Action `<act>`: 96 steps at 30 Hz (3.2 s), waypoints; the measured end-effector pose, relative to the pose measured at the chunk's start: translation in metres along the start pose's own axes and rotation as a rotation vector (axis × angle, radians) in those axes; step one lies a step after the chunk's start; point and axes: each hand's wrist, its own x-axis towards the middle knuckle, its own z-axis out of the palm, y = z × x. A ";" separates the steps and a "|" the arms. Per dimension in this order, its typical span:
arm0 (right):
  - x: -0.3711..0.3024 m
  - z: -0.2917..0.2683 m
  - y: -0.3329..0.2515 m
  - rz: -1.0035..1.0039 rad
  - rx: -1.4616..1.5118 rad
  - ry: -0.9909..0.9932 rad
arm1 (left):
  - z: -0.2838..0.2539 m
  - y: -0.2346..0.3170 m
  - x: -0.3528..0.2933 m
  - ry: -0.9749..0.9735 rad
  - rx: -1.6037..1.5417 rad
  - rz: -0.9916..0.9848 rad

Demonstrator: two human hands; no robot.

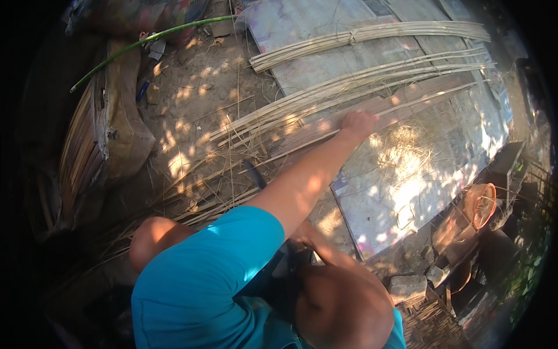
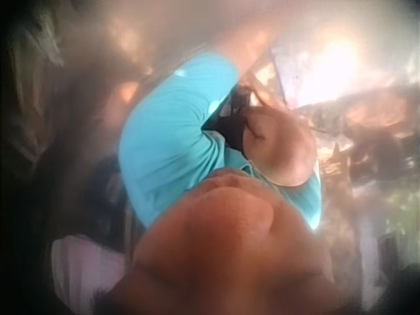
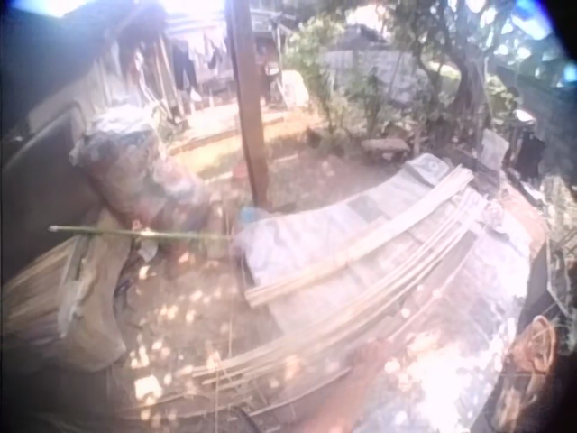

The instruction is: The person sits on the ground and repeatedly splits thin bamboo strips using a machete. They hold each strip with one hand and strike it with the machete to separate it into thinner pieces.

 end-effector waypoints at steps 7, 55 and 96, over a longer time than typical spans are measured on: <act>0.002 0.010 -0.001 0.669 0.692 -0.162 | -0.053 -0.020 -0.032 -0.080 0.210 0.097; 0.012 -0.145 0.070 0.361 -0.809 0.518 | -0.147 -0.251 -0.350 -0.143 -0.145 -0.176; -0.025 -0.136 0.087 0.456 -0.773 0.581 | -0.187 -0.217 -0.373 -0.097 0.515 -0.128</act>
